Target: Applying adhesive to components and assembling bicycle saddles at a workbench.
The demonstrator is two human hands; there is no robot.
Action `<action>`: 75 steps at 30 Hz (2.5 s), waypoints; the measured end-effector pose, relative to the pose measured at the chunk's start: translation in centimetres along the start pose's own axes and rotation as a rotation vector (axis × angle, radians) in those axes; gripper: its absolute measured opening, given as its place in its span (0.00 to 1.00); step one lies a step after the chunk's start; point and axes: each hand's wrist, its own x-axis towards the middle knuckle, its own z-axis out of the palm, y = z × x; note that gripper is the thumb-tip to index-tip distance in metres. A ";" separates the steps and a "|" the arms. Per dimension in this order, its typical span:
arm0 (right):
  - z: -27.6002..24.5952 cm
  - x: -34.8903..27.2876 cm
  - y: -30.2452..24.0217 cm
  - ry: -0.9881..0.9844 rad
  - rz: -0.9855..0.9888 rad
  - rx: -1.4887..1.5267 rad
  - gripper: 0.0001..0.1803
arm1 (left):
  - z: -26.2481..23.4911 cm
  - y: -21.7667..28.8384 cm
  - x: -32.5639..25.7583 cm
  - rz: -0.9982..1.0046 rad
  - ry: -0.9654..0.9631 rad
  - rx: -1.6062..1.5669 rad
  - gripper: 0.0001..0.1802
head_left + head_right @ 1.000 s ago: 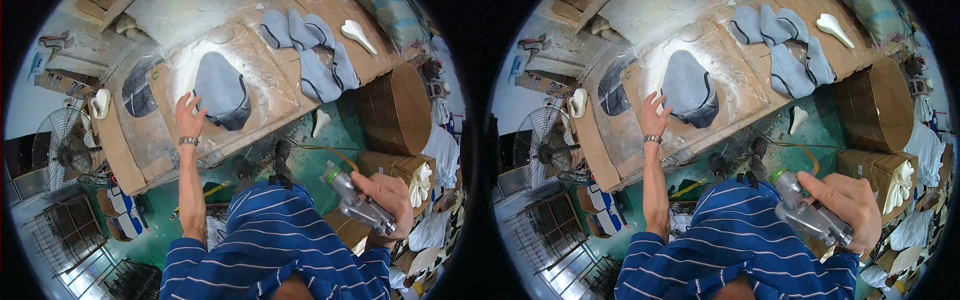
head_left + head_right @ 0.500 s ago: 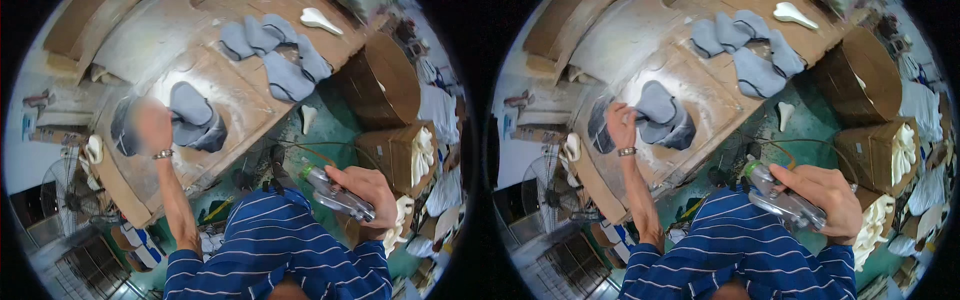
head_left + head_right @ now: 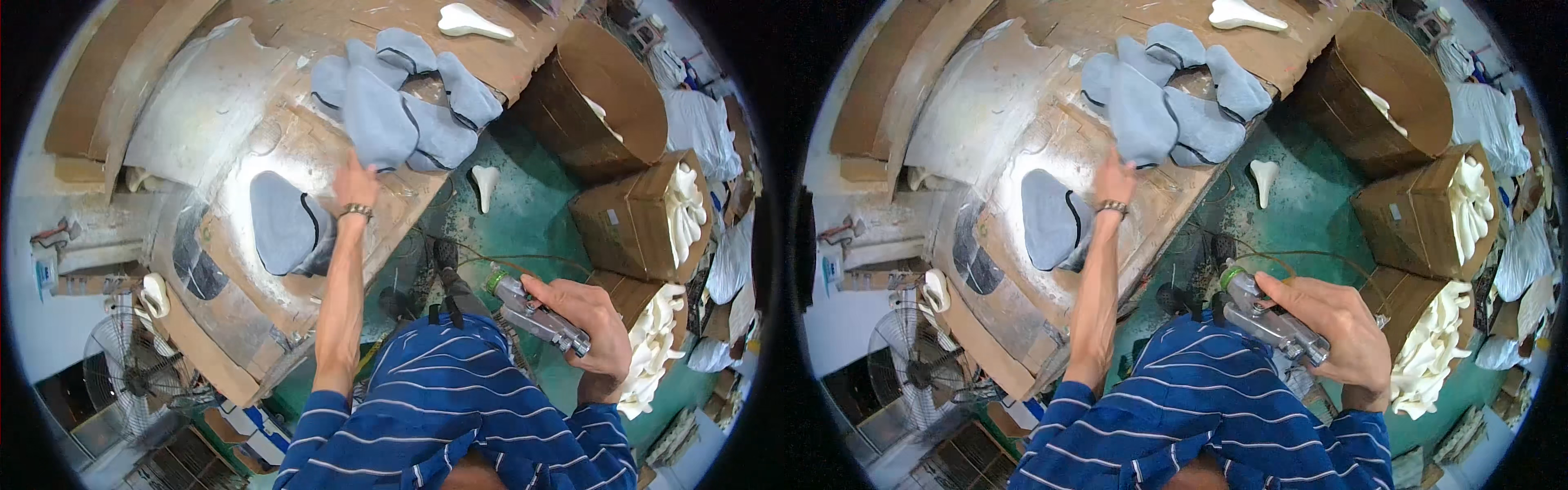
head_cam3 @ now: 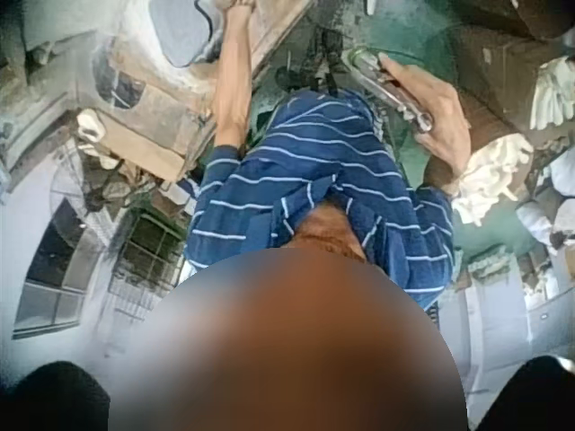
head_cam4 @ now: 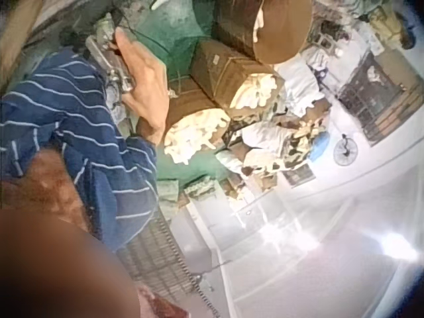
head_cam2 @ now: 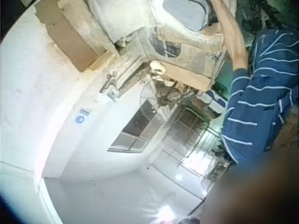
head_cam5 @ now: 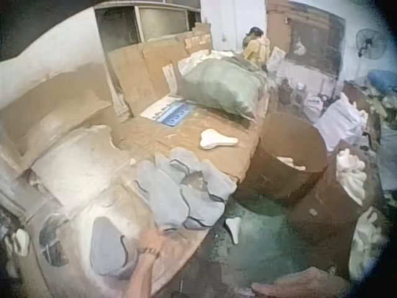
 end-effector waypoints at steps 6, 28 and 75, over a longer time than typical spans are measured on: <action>-0.8 1.0 -2.4 0.041 -0.021 0.081 0.38 | 3.8 -1.4 -6.6 -0.035 0.030 -0.311 0.22; 8.4 11.8 -14.1 -0.018 -0.214 -0.200 0.36 | -1.3 -29.3 -57.4 -1.255 -0.458 -0.378 0.19; 17.0 -1.1 -24.9 -0.245 -0.168 -0.471 0.42 | -17.3 -27.3 -29.6 -0.476 0.300 -0.789 0.18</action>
